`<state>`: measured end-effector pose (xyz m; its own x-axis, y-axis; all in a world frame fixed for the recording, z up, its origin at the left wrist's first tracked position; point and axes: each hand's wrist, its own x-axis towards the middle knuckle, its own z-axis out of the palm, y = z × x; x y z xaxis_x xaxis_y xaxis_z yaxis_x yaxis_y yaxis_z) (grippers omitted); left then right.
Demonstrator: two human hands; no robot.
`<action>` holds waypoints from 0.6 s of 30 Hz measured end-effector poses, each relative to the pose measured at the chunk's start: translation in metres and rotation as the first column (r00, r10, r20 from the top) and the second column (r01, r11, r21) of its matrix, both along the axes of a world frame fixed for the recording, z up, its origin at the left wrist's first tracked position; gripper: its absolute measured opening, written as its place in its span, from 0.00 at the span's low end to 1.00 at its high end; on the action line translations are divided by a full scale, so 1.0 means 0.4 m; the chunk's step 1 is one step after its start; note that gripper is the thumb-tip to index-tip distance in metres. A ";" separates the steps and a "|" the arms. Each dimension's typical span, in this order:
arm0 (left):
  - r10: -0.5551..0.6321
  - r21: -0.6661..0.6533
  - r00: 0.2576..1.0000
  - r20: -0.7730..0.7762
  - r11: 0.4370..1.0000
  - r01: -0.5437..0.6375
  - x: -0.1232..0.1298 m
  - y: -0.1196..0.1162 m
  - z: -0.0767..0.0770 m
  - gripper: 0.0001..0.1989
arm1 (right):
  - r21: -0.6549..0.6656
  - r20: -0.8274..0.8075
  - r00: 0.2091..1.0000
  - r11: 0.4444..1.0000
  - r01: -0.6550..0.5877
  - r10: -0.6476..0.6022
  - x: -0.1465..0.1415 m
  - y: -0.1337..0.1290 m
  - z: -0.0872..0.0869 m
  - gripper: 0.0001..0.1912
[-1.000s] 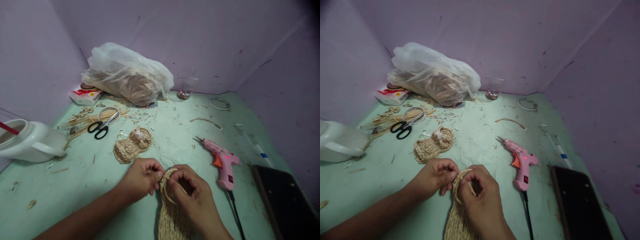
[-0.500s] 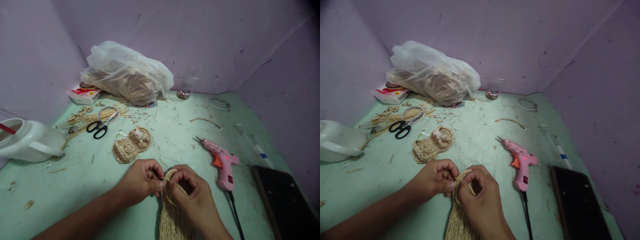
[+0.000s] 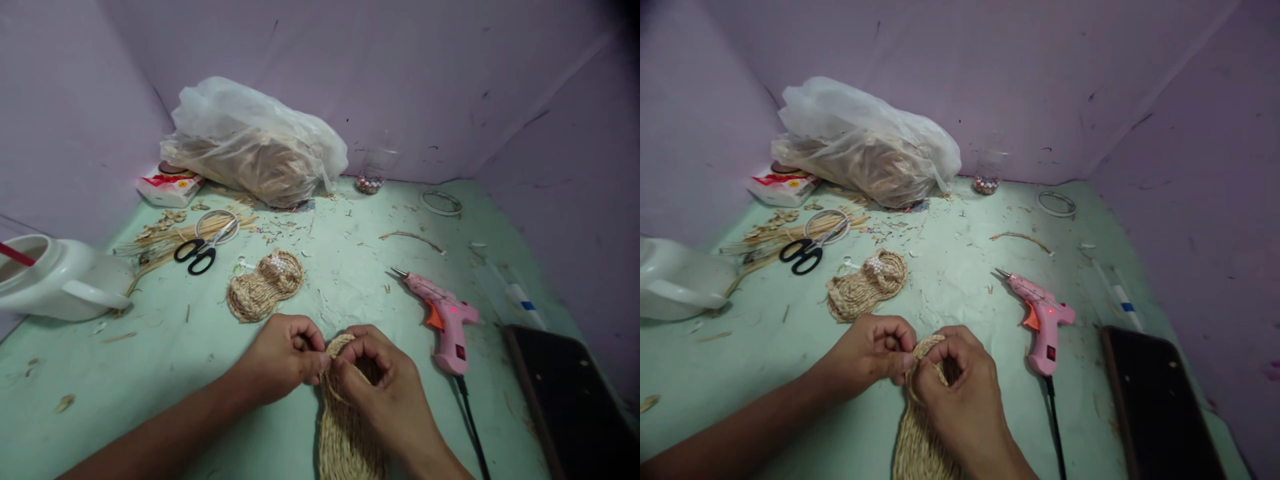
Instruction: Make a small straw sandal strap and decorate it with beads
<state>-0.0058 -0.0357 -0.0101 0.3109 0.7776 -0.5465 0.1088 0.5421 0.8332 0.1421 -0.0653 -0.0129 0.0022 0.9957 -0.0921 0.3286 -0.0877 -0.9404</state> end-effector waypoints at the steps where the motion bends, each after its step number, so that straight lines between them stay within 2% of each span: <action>1: 0.013 0.008 1.000 -0.011 1.000 -0.013 0.002 -0.002 0.000 0.07 | 0.005 0.010 1.000 1.000 -0.005 0.005 0.000 -0.001 0.001 0.07; 9: 0.100 0.047 0.995 -0.026 0.994 -0.099 0.012 -0.007 -0.004 0.04 | 0.028 0.053 0.998 0.998 -0.048 0.046 0.000 -0.007 -0.004 0.07; 18: 0.183 0.120 0.983 -0.019 0.977 -0.179 0.023 -0.020 -0.007 0.09 | 0.040 -0.054 0.998 0.999 -0.014 0.016 0.013 -0.002 0.004 0.05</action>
